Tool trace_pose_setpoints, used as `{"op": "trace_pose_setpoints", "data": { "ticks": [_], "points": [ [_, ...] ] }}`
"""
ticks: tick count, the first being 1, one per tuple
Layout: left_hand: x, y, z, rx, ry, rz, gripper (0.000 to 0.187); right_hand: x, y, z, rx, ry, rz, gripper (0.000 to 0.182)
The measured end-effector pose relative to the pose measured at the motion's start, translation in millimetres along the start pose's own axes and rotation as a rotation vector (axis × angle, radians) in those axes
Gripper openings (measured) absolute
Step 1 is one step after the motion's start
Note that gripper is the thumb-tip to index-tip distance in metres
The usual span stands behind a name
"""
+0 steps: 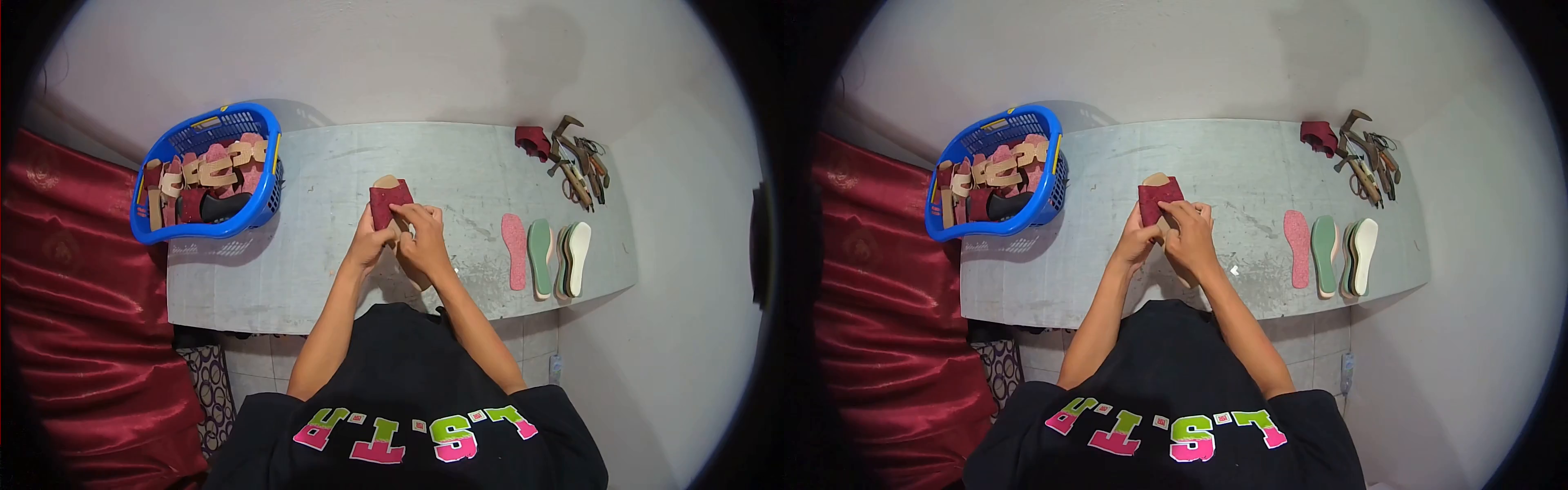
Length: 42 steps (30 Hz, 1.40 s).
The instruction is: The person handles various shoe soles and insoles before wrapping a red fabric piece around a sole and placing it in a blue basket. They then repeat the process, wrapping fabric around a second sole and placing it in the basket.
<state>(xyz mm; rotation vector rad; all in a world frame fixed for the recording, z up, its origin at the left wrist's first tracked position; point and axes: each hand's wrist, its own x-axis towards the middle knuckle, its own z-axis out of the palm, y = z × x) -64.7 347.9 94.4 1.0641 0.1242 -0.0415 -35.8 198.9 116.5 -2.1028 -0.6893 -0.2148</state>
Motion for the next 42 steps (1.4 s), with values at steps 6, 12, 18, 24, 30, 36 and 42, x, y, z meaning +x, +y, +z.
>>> {"op": "trace_pose_setpoints", "data": {
  "ticks": [6,12,18,24,30,36,42],
  "points": [
    [-3,-4,-4,-0.018,0.112,0.019,0.053,5,7,11,0.289,0.021,0.103,0.035],
    [-13,-1,-8,-0.273,0.083,-0.052,0.045,2,12,14,0.785,0.14,0.524,0.045],
    [-9,-10,-13,-0.245,0.028,-0.066,0.04,1,20,9,1.159,-0.05,0.72,0.042],
    [2,-21,-9,0.209,0.133,0.073,0.04,5,25,13,1.077,0.093,0.697,0.039],
    [1,-15,-1,0.16,0.263,0.188,0.06,7,37,10,0.949,0.225,0.642,0.038],
    [3,-14,0,0.051,0.222,0.086,0.06,7,46,9,0.955,0.257,0.629,0.038],
    [15,-23,2,0.11,0.228,0.127,0.053,7,51,14,0.916,0.26,0.647,0.043]
  ]
}}
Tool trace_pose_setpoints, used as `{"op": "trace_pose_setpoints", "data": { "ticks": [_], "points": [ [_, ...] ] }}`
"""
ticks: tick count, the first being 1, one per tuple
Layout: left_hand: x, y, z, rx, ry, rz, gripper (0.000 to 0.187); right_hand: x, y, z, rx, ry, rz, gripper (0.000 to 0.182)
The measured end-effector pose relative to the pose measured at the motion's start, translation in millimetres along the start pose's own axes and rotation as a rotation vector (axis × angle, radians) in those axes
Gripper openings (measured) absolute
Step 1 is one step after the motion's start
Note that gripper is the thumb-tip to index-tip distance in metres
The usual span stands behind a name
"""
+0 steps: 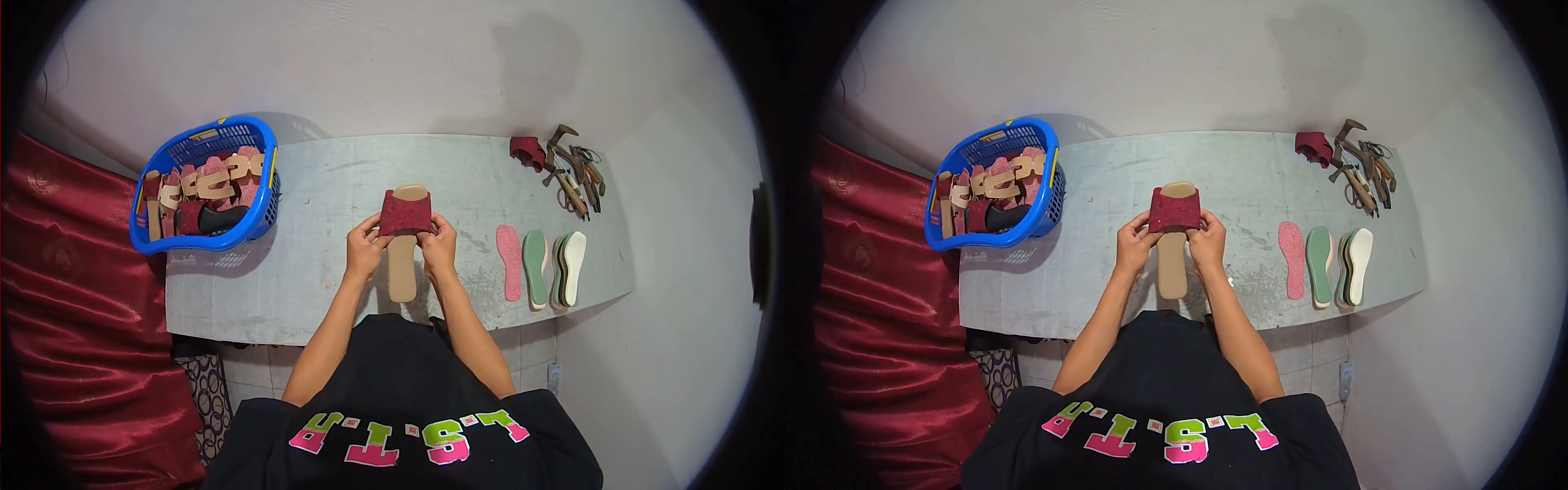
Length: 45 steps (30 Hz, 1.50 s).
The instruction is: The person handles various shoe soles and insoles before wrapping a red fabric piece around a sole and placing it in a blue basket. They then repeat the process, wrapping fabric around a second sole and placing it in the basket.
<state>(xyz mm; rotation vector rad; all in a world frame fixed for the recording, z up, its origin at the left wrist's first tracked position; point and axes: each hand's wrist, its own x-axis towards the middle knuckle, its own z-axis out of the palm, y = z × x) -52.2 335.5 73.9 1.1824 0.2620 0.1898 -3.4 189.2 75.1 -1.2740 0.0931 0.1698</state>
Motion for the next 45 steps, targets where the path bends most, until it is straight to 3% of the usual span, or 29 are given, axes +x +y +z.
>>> {"op": "trace_pose_setpoints", "data": {
  "ticks": [6,9,13,15,17,21,30,39,45],
  "points": [
    [10,10,6,-0.002,-0.072,-0.092,0.052,9,1,-3,0.026,0.029,-0.006,0.04],
    [9,14,14,-0.046,-0.11,-0.024,0.051,10,-13,-7,0.023,-0.019,0.024,0.039],
    [12,20,24,0.104,-0.13,-0.012,0.049,6,-20,-4,-0.093,-0.004,-0.127,0.034],
    [11,23,32,0.243,-0.042,-0.028,0.048,4,-27,-5,-0.122,-0.026,-0.141,0.033],
    [14,18,30,0.259,-0.034,0.007,0.047,4,-34,-4,-0.01,-0.096,0.031,0.032],
    [21,8,26,0.305,-0.033,0.131,0.045,7,-30,-5,-0.009,-0.136,-0.004,0.032],
    [5,16,41,0.083,0.081,0.119,0.045,10,-31,-5,0.092,-0.086,0.036,0.04],
    [4,16,37,0.098,0.008,0.01,0.044,7,-23,-7,-0.071,-0.03,-0.069,0.037],
    [-3,11,39,0.151,0.1,0.085,0.043,3,-22,-6,-0.093,-0.046,-0.059,0.037]
  ]
}}
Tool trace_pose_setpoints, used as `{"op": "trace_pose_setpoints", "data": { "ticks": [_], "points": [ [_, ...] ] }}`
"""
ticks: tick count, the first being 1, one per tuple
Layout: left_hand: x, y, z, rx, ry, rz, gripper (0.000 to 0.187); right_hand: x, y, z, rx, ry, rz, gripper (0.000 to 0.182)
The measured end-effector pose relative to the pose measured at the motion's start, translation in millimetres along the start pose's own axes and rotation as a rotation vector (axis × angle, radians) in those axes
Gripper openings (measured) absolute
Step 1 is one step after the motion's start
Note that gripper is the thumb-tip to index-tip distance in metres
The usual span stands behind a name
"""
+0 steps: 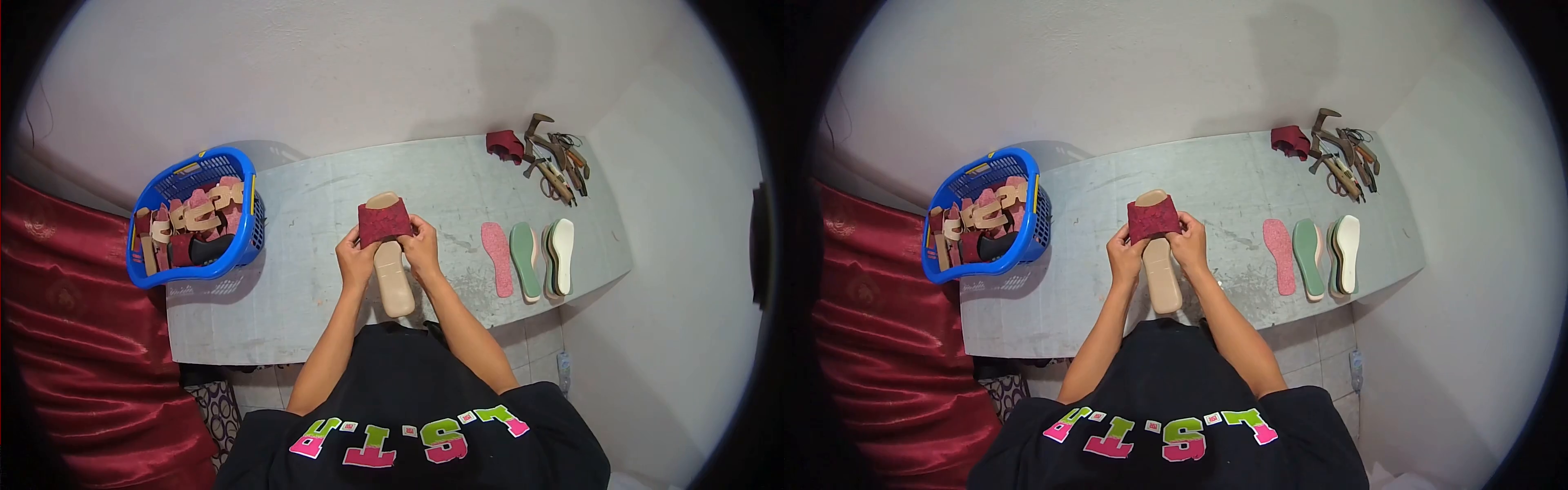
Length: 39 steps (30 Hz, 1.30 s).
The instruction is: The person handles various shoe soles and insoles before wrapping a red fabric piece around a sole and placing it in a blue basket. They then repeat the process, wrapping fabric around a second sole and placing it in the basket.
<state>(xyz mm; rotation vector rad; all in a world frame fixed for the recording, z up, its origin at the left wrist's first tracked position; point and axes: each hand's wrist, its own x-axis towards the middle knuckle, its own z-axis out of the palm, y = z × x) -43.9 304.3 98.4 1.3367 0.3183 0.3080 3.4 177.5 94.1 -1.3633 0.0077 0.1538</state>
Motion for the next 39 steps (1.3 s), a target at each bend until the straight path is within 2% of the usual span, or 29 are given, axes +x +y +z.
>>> {"op": "trace_pose_setpoints", "data": {
  "ticks": [4,6,13,16,21,25,27,30,37,39],
  "points": [
    [-7,-6,7,-0.066,0.099,0.07,0.044,-5,1,2,-0.01,0.018,-0.038,0.035],
    [-9,-10,5,-0.006,0.134,0.059,0.037,-9,4,5,-0.02,0.029,-0.05,0.035],
    [-3,-15,1,0.027,0.107,-0.017,0.034,-12,14,1,0.031,0.061,-0.146,0.033],
    [0,-28,4,-0.093,0.053,-0.07,0.037,-9,15,-6,0.042,0.047,-0.123,0.029],
    [-12,-19,23,-0.345,0.096,-0.039,0.04,-15,-2,-15,0.103,-0.041,-0.124,0.044],
    [-9,-26,30,-0.313,0.02,-0.026,0.042,-15,-1,-26,0.175,-0.036,-0.12,0.049],
    [-8,-30,37,-0.293,-0.005,-0.065,0.042,-12,5,-36,0.294,-0.048,-0.054,0.049],
    [-8,-34,50,-0.135,-0.003,-0.005,0.04,-8,12,-51,0.303,-0.016,-0.061,0.044],
    [-15,-36,76,-0.134,0.046,-0.072,0.029,4,7,-81,0.165,-0.003,-0.035,0.033],
    [-16,-40,82,-0.043,0.097,-0.014,0.03,9,0,-88,0.162,0.025,0.001,0.032]
  ]
}}
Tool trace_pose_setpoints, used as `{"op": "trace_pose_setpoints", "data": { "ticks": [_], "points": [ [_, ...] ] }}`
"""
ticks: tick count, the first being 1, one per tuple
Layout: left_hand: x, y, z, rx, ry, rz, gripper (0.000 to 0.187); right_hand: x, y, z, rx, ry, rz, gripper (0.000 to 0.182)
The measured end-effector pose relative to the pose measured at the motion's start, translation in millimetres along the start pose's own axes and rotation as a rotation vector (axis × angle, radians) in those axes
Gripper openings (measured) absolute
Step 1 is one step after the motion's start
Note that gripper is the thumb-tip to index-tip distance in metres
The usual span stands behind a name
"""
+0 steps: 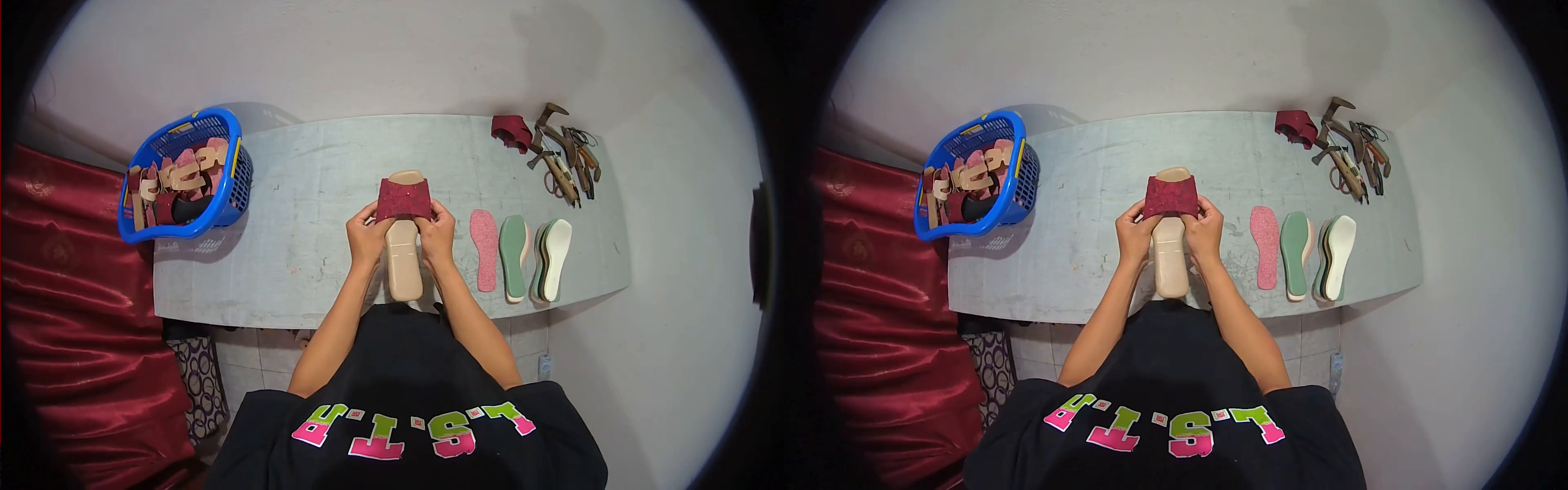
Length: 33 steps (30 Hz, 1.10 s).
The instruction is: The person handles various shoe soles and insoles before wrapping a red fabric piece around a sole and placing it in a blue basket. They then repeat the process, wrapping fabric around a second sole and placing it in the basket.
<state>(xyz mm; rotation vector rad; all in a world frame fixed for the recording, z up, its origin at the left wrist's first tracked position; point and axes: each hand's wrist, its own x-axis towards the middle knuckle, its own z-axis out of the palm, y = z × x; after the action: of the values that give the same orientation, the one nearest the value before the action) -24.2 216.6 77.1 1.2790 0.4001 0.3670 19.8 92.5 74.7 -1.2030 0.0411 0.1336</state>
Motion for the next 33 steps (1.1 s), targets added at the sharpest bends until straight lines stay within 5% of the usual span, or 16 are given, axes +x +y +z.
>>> {"op": "trace_pose_setpoints", "data": {
  "ticks": [9,13,18,24,33],
  "points": [
    [9,-9,22,-0.179,-0.139,-0.254,0.038,28,-8,-33,-0.145,0.061,-0.037,0.032],
    [18,-24,25,-0.195,-0.101,-0.247,0.035,34,-7,-33,-0.152,0.042,-0.097,0.03],
    [25,-29,27,-0.172,0.011,-0.252,0.032,35,-29,-29,-0.061,-0.04,0.224,0.034],
    [23,-26,32,-0.085,0.015,-0.196,0.034,32,-5,-36,0.072,-0.054,0.133,0.047],
    [15,-27,29,-0.076,-0.064,-0.222,0.036,28,9,-44,0.106,0.013,0.203,0.036]
  ]
}}
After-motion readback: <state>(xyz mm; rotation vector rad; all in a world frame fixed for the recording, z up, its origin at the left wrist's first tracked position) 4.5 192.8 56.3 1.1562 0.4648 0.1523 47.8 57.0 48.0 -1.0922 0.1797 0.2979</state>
